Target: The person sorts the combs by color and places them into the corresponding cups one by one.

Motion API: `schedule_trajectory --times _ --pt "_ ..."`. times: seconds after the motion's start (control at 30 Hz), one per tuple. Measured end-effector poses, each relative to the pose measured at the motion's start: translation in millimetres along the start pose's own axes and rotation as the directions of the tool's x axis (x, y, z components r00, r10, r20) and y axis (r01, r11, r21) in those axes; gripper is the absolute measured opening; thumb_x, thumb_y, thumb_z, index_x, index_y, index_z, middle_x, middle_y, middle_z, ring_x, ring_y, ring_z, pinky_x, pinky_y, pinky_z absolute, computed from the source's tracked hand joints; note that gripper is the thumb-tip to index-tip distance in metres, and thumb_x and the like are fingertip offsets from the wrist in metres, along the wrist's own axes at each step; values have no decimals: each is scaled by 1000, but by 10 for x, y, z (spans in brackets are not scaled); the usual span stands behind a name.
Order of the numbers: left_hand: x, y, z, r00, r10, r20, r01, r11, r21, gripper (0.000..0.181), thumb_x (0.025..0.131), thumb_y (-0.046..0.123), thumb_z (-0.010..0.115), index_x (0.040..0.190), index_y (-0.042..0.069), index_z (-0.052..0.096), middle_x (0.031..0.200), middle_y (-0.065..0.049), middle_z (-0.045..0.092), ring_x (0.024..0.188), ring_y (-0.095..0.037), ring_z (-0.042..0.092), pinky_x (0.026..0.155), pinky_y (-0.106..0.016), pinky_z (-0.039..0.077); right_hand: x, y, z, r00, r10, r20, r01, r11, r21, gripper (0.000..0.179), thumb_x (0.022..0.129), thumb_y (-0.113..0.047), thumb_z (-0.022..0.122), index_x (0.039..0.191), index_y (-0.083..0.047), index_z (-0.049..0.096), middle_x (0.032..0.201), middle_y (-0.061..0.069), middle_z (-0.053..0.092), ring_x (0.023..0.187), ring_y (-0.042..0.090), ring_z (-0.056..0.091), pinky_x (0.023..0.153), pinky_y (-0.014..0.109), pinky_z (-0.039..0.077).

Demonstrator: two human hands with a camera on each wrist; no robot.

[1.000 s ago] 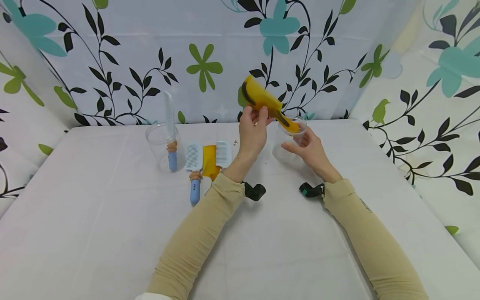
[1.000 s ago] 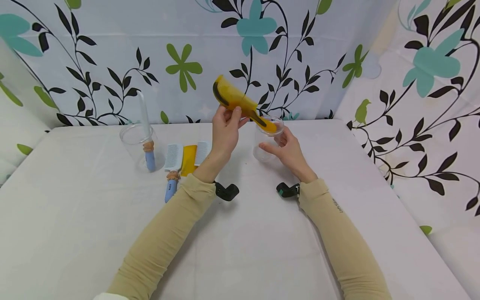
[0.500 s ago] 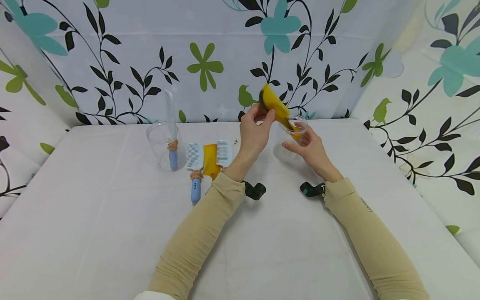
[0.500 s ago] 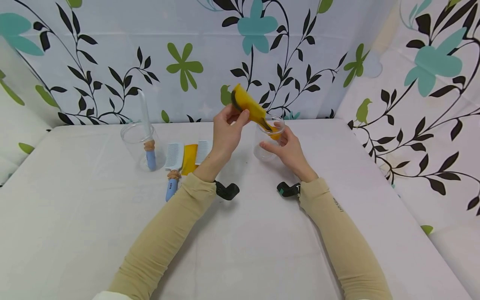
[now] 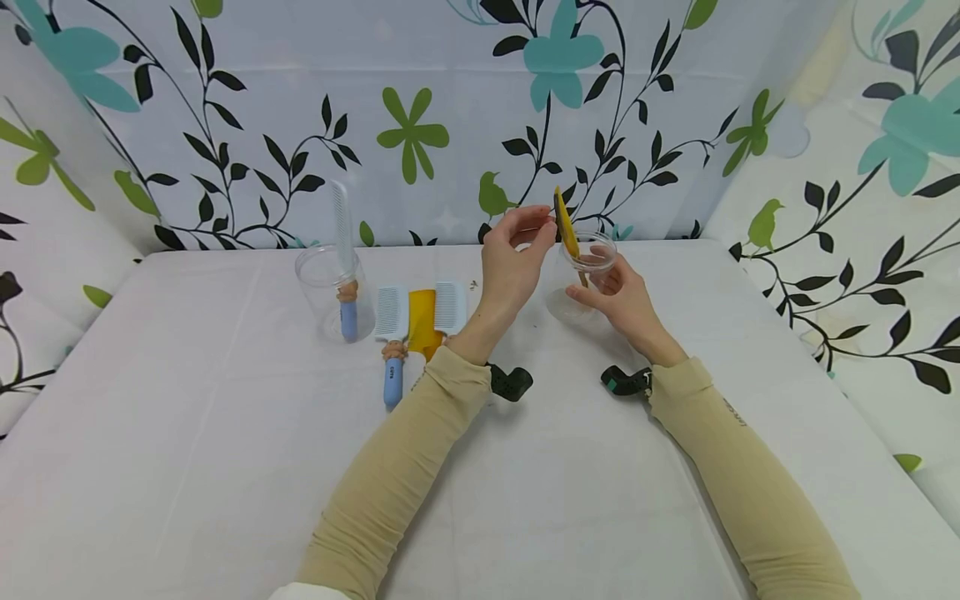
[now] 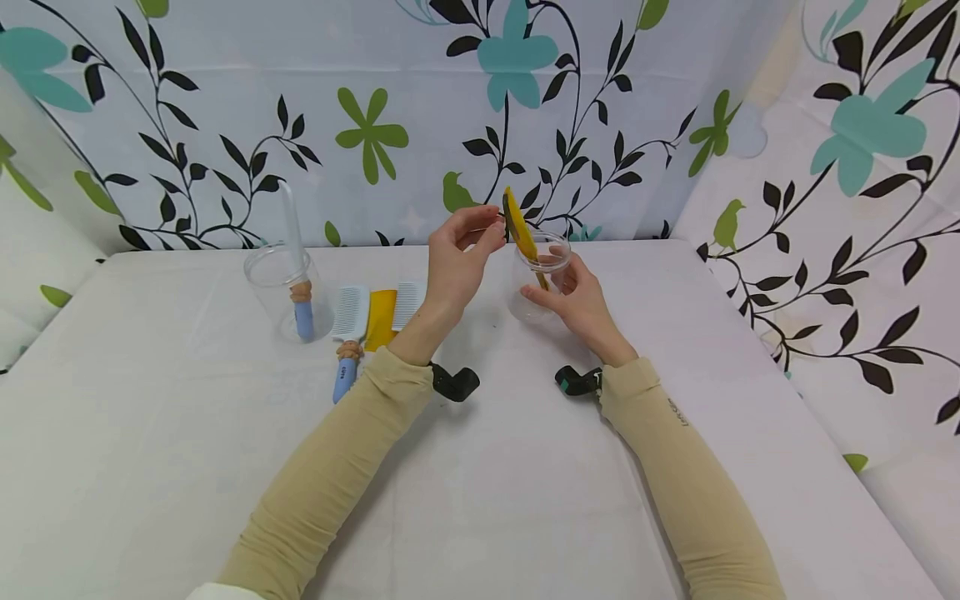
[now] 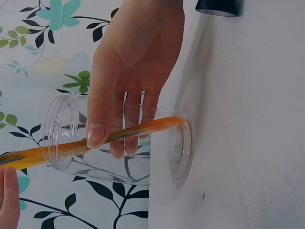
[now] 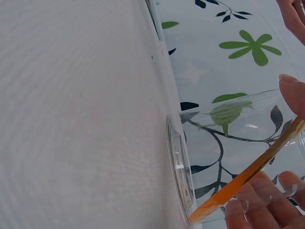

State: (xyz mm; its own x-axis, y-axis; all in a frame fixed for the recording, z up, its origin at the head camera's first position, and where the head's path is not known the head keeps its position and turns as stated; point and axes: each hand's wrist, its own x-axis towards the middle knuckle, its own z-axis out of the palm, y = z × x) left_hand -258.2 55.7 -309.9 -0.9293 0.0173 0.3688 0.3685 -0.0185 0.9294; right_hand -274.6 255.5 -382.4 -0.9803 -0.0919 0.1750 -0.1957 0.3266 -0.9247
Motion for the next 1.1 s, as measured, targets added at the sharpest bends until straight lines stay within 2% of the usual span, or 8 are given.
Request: schedule_trajectory --times 0.23,0.4,0.63,0.8,0.9,1.0,1.1 --pt "-9 17 -1 1000 4 0 -4 1000 -23 28 99 14 61 126 5 64 119 -9 66 107 -18 64 91 -20 55 9 18 -4 1000 7 -1 -7 1000 -10 72 88 -29 78 149 -19 39 148 5 51 141 23 46 119 39 33" --pt "-17 46 0 1000 1 -3 -2 1000 -30 27 99 13 61 125 5 64 119 -8 67 107 -17 64 91 -20 55 4 19 -7 1000 1 4 -1 1000 1 73 89 -26 77 149 -15 38 148 6 51 140 23 46 120 39 31" --pt "-45 183 -114 996 85 11 -85 993 77 29 99 11 59 128 5 61 122 -9 65 110 -19 63 95 -21 53 2 14 27 1000 14 9 -14 1000 21 73 88 -27 77 149 -16 39 146 8 53 140 23 47 120 39 32" --pt "-67 239 -241 993 91 72 -100 986 136 32 99 11 58 130 4 59 125 -10 64 111 -19 62 97 -19 51 6 27 32 1000 2 5 -2 1000 20 74 88 -25 77 150 -14 38 147 7 51 139 23 48 120 38 32" --pt "-66 257 -333 986 137 96 -152 973 174 32 99 10 58 130 3 58 125 -11 63 110 -20 62 97 -20 52 0 21 20 1000 -6 3 6 1000 15 74 88 -24 77 150 -13 38 148 7 51 138 23 48 120 38 33" --pt "-69 264 -453 971 210 112 -231 946 227 32 98 9 59 129 1 59 123 -13 64 108 -21 63 97 -23 53 -1 13 9 1000 -14 5 14 1000 14 74 88 -24 78 150 -13 38 148 7 51 138 24 48 119 38 33" --pt "-83 263 -596 957 257 131 -284 921 265 30 96 6 60 125 0 60 120 -13 65 106 -21 63 96 -26 53 -1 3 7 1000 -20 13 20 1000 10 75 88 -24 77 151 -13 36 149 9 50 139 25 47 119 38 33"
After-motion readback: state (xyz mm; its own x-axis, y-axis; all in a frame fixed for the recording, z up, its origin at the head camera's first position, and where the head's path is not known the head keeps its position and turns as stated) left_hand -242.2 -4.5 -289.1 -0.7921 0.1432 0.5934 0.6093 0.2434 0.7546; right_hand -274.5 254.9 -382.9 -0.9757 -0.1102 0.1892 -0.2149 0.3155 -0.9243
